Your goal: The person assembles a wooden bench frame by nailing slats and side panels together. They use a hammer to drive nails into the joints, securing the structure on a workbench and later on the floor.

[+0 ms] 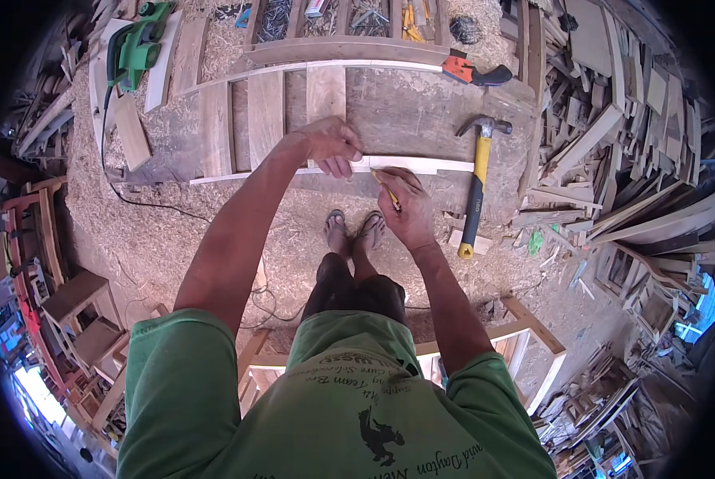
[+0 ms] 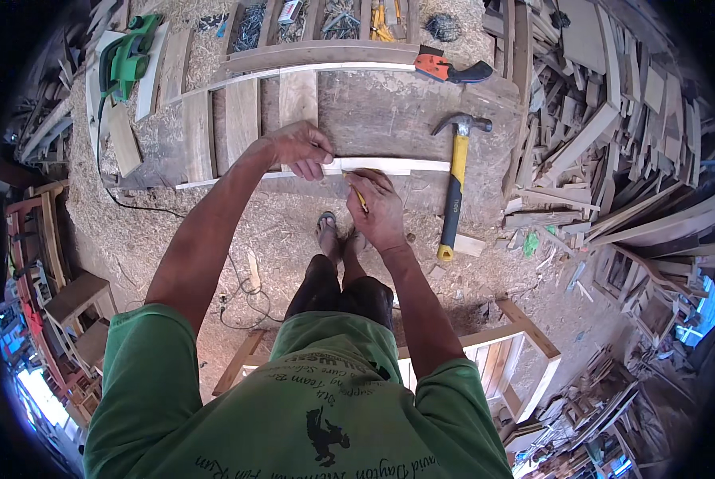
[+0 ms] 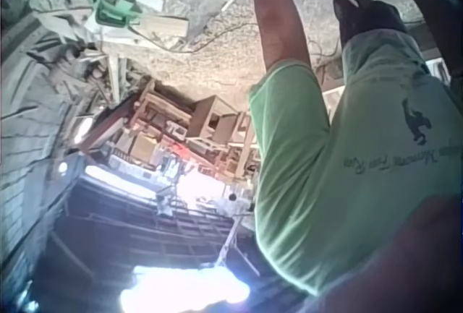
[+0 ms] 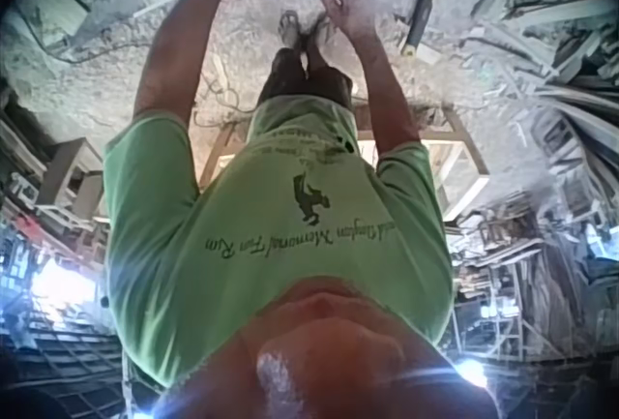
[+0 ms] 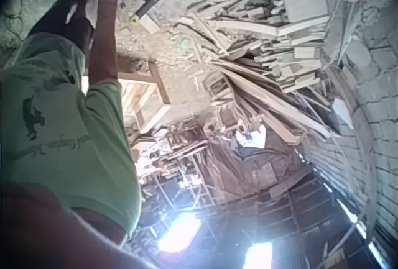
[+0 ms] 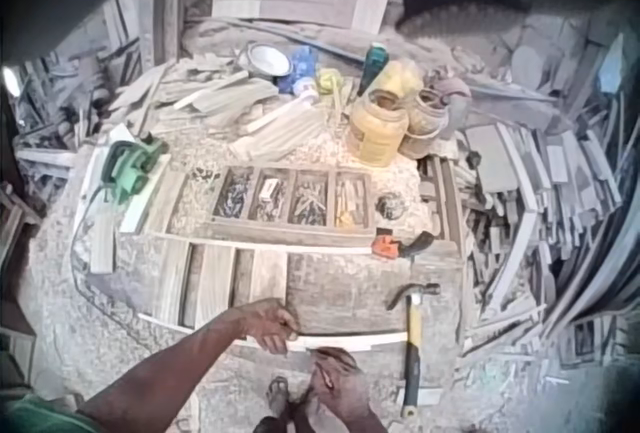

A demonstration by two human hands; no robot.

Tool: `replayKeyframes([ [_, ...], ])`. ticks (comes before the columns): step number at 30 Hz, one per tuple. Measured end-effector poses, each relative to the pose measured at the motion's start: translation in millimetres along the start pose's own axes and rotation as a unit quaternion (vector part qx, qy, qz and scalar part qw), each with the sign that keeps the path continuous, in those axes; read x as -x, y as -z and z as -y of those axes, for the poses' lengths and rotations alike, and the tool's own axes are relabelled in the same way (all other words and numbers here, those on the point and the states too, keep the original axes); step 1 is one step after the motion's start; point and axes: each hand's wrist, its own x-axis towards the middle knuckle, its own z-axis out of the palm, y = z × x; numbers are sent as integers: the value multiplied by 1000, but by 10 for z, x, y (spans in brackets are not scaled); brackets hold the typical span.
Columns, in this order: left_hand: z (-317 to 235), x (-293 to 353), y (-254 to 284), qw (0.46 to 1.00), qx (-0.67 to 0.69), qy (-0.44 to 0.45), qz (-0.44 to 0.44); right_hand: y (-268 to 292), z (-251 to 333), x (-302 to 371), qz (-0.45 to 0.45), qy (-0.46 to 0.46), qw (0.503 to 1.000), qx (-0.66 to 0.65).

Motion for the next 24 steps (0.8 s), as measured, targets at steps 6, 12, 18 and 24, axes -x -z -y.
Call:
replayKeyframes([
  [6,12,-18,-4,1000,0,-1,-2,5,15,13,-1,3,1000,9],
  [12,22,-21,-7,1000,1,2,-2,-10,54,13,-1,18,999,37],
  [18,95,-100,39,1000,9,-13,5,-19,283,-131,63,-63,994,70],
  [24,647,-448,-15,952,-30,-303,-38,271,768,-203,30,-225,949,-221],
])
